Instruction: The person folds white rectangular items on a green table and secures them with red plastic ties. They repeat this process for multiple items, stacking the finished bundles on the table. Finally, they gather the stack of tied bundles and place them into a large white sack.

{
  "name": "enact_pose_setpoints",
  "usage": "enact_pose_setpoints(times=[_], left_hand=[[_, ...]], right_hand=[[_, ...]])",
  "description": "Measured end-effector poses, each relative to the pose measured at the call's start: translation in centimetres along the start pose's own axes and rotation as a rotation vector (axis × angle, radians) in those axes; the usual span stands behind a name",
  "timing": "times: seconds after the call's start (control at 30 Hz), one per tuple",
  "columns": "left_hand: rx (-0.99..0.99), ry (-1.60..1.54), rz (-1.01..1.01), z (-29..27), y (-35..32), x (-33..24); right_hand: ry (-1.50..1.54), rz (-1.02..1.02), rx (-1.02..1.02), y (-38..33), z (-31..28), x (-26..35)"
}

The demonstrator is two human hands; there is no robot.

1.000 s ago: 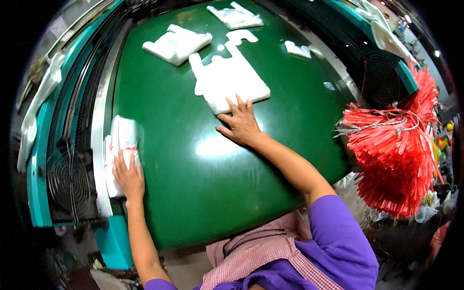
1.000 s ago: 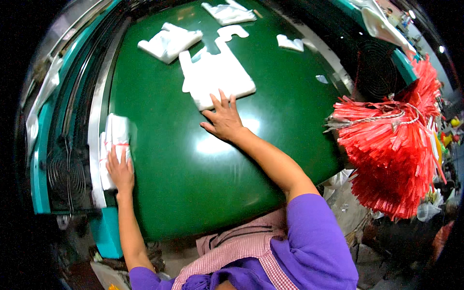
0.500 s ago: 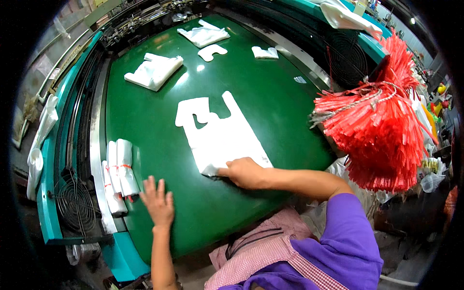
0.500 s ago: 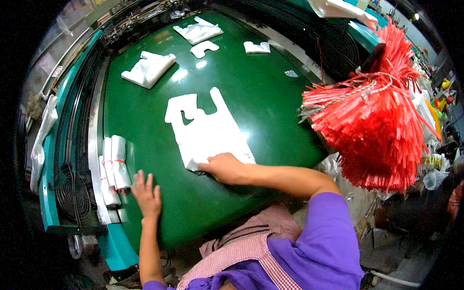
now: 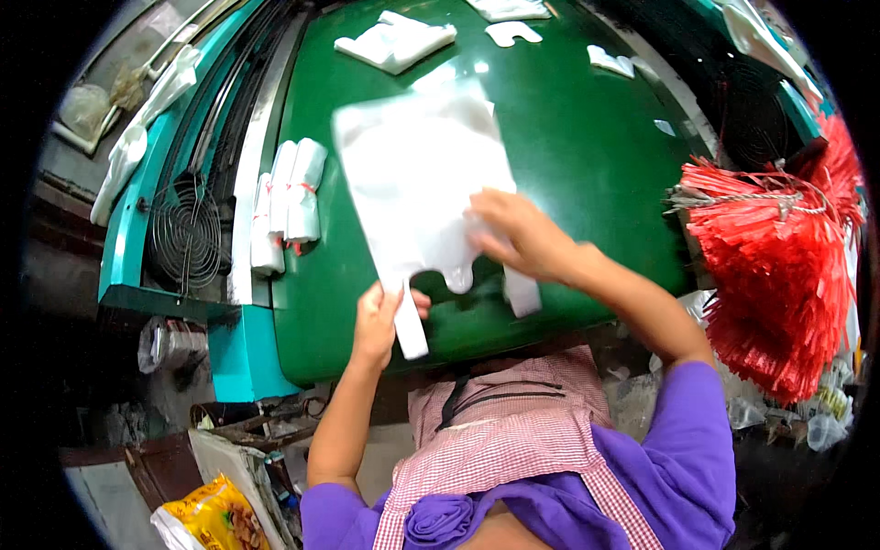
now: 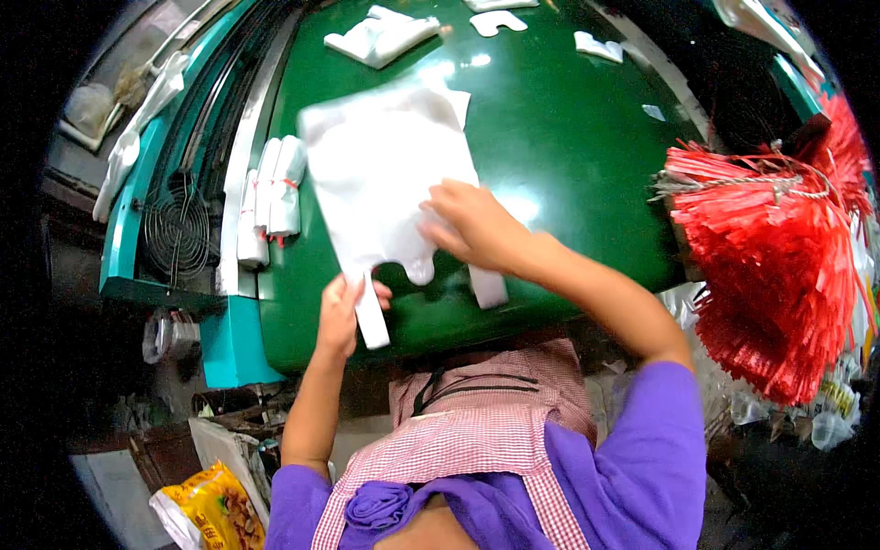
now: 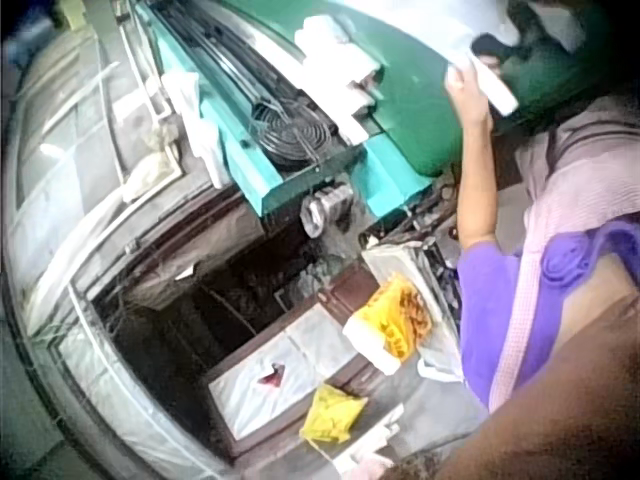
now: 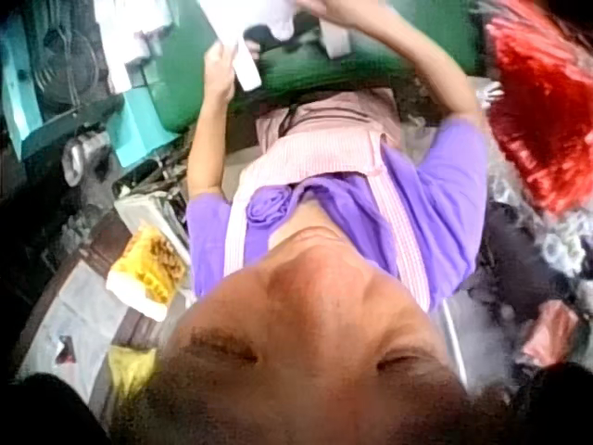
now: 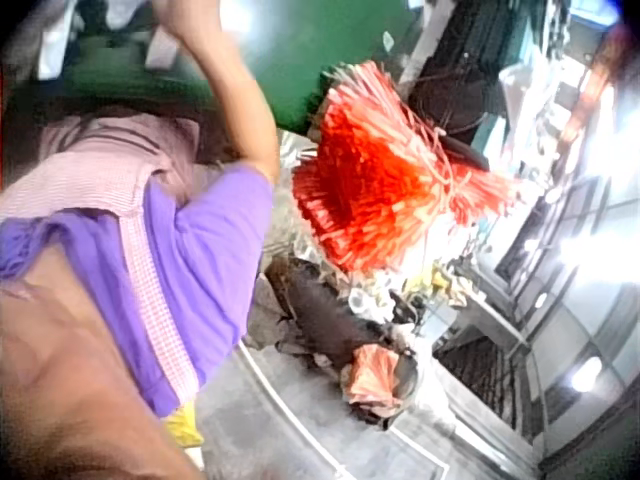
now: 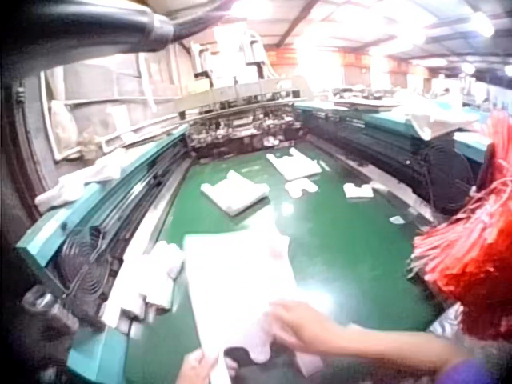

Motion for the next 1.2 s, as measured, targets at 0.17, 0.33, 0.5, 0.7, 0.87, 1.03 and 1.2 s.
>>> enact_pose_setpoints(times=[0.17, 0.33, 0.5, 0.7, 0.87, 1.03, 1.2], left_hand=[[-0.116, 0.032, -0.08, -4.3, -5.8, 4.9], [0.107, 1.219, 0.684, -2.2, -4.3, -0.5], [0.316, 1.234, 0.712, -2.5, -6.3, 0.7], [0.116, 0.76, 0.483, -0.7, -0.5, -1.1], [0.202, 1.348, 0.367, 2.4, 2.5, 0.1], [0.176, 1.346, 1.082, 1.9, -4.8, 1.1], [0.168, 1.242, 0.974, 3.2, -4.7, 2.0]], right_hand=[[-0.324, -0.052, 0.363, -11.8, 5.5, -1.0], [-0.199, -0.047, 0.237, -10.3, 6.4, -1.8], [-0.212, -0.188, 0.087, -13.4, 7.6, 0.6], [0.26, -0.229, 0.088, -8.9, 5.7, 0.8], [0.338, 0.168, -0.001, -2.2, 9.6, -0.5], [-0.099, 0.017, 0.2, -3.4, 11.8, 1.4], [-0.38, -0.209, 0.073, -2.3, 12.6, -0.4]])
Point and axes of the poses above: each hand's wrist, its own y-axis towards the middle knuckle, its own z-axis out of the palm, x = y × z, the point moved 6 cm from there along y, towards the middle knuckle, and after that the axes turned 3 degrees about y, right-handed, at the moved point
